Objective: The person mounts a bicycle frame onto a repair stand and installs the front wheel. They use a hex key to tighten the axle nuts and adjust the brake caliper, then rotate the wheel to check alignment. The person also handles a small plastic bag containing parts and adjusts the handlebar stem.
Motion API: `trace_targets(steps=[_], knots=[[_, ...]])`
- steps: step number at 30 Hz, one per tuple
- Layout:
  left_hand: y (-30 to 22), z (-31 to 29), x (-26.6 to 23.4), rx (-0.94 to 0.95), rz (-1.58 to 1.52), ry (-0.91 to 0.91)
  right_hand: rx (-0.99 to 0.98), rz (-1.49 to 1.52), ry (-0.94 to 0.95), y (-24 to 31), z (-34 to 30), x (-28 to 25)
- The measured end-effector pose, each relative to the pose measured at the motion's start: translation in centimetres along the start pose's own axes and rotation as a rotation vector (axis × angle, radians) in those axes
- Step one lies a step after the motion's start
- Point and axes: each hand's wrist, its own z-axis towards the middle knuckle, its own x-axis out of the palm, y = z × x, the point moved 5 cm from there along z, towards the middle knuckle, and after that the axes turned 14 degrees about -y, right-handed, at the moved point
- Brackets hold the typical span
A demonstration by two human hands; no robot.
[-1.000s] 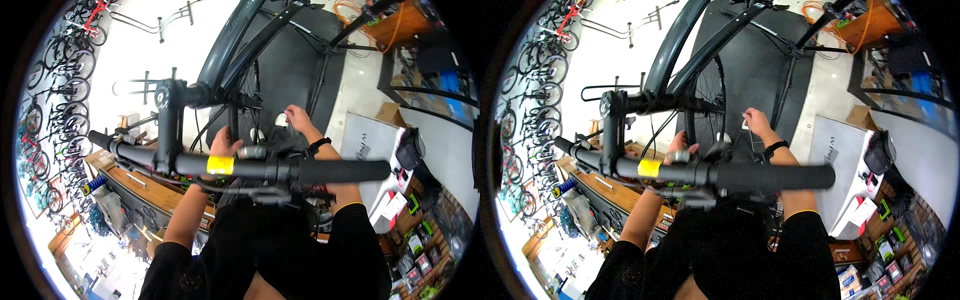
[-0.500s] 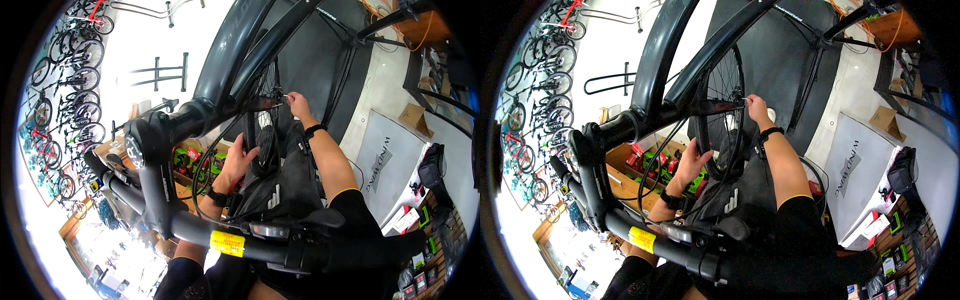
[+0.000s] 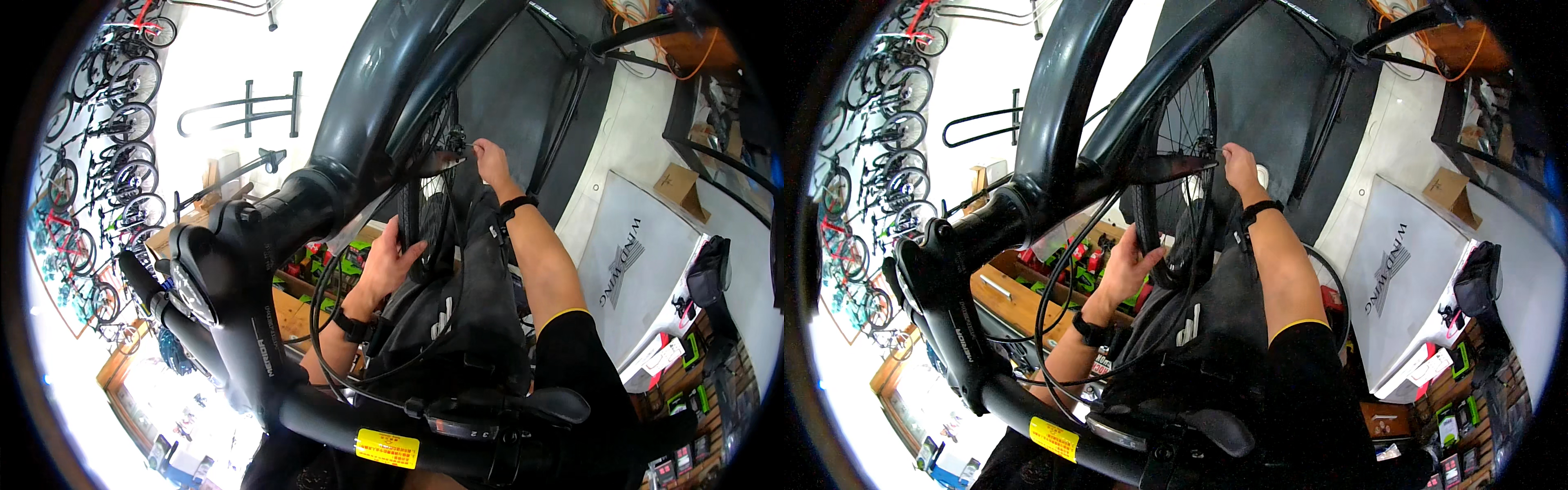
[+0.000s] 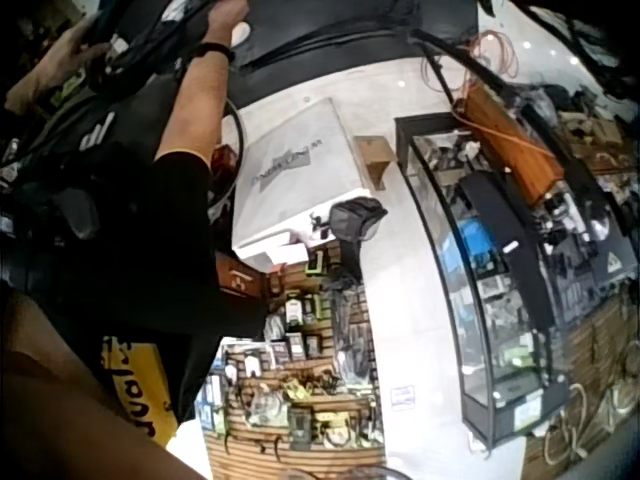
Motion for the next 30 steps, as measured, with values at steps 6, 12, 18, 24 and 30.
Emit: trace_targets(steps=[6, 12, 18, 24, 30], knots=[[-1.6, 0.0, -0.2, 0.040, -0.024, 0.008, 0.016, -0.014, 0.054, 0.2, -0.1, -0.3], [-0.6, 0.0, 0.0, 0.010, -0.016, 0.031, 0.020, 0.017, 0.026, 0.3, -0.8, -0.6], [-1.1, 0.1, -0.2, -0.087, 0.065, 0.107, 0.049, 0.113, 0.060, -0.7, -1.0, -0.1], [-0.9, 0.4, -0.1, -0.059, 0.040, 0.111, 0.168, 0.260, 0.185, -2.7, -0.4, 1.7], [-3.0, 0.3, -0.1, -0.076, -0.029, 0.123, 0.283, 0.489, 0.057, -3.9, -1.0, 4.2]])
